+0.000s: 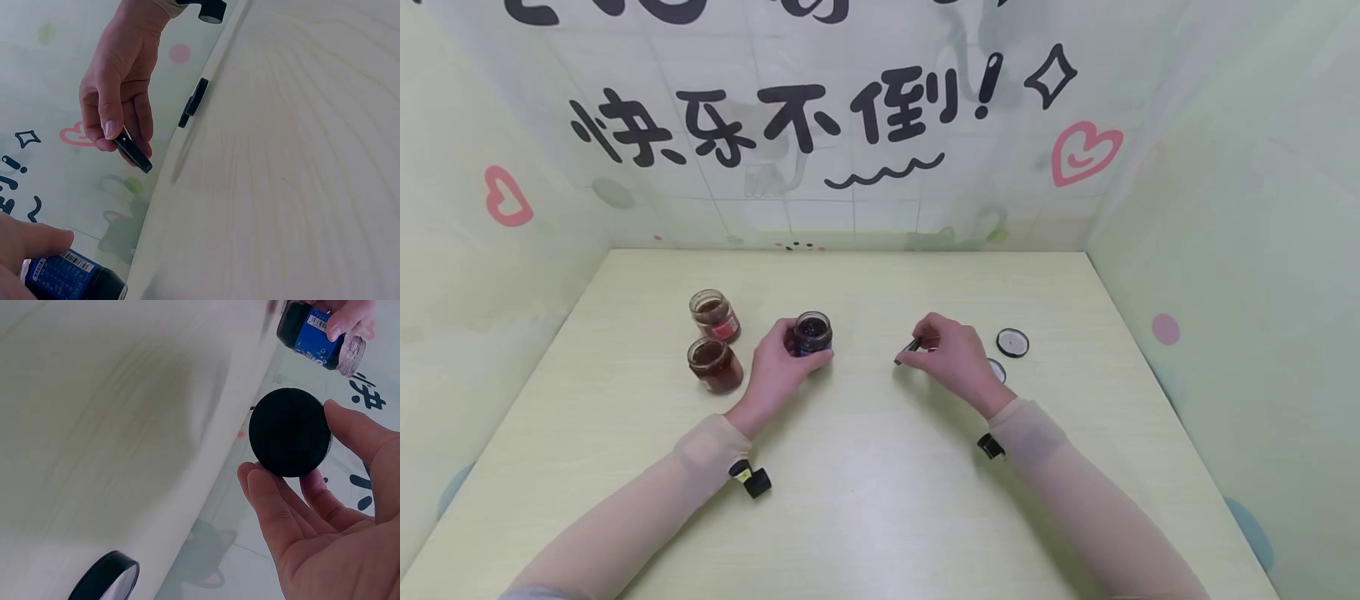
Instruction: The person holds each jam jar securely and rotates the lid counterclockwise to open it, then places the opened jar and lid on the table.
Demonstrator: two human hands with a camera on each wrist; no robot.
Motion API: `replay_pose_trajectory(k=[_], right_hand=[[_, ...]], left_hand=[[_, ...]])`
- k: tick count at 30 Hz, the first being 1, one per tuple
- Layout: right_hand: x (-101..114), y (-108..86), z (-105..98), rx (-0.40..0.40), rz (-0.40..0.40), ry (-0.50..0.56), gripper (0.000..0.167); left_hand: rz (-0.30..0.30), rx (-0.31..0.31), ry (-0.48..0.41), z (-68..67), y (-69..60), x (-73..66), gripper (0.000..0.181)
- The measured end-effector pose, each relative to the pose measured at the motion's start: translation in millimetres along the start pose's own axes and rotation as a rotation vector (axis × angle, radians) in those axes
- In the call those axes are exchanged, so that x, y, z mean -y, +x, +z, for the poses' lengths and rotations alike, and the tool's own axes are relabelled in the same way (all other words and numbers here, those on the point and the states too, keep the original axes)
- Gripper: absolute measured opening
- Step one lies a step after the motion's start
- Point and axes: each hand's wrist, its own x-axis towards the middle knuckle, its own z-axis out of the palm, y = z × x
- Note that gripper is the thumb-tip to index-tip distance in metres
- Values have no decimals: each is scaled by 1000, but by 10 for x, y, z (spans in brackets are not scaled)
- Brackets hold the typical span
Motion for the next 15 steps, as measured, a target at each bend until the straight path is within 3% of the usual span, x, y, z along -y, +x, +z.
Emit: replay_pose_trajectory(k=[15], right_hand=[[-202, 35, -42, -10, -12, -58, 37]], left_hand=[[-59, -71, -38, 1, 67, 30, 64]])
